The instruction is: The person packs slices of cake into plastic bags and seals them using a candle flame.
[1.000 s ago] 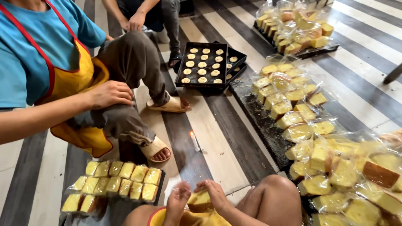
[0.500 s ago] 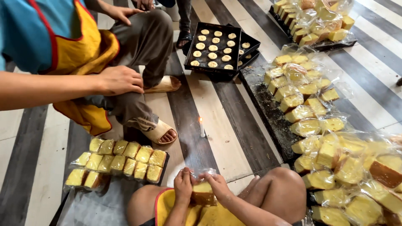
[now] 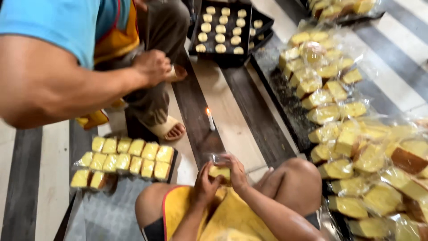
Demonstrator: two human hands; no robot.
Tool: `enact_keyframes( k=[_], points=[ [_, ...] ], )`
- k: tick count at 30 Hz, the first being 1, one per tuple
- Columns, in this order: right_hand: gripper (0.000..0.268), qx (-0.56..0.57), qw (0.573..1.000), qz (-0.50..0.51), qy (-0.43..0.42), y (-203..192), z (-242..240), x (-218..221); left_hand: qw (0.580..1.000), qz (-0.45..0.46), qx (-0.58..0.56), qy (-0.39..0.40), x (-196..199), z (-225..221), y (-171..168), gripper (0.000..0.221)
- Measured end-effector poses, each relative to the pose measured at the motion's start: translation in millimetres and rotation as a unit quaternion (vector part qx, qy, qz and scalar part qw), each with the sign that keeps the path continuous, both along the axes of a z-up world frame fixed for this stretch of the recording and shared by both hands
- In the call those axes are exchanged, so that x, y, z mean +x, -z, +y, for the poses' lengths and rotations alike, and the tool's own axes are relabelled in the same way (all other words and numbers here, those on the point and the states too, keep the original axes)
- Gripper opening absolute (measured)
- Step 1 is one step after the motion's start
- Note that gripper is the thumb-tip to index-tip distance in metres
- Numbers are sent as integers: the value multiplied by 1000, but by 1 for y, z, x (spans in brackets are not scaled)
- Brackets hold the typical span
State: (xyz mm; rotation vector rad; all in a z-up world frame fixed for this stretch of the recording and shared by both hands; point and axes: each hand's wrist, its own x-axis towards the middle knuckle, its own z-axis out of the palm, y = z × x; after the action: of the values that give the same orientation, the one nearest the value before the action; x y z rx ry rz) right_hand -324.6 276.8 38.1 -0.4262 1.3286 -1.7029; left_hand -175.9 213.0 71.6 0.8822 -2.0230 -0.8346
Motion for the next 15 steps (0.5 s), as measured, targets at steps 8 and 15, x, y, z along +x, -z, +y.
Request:
enact_keyframes(
  k=[8, 15],
  points=[
    [52, -89, 995, -28, -31, 13, -12, 0, 952, 7, 289, 101, -3, -20, -3, 24],
    [41, -14, 996, 65, -66, 29, -21, 4, 908, 90, 408, 30, -4, -18, 11, 27]
  ],
)
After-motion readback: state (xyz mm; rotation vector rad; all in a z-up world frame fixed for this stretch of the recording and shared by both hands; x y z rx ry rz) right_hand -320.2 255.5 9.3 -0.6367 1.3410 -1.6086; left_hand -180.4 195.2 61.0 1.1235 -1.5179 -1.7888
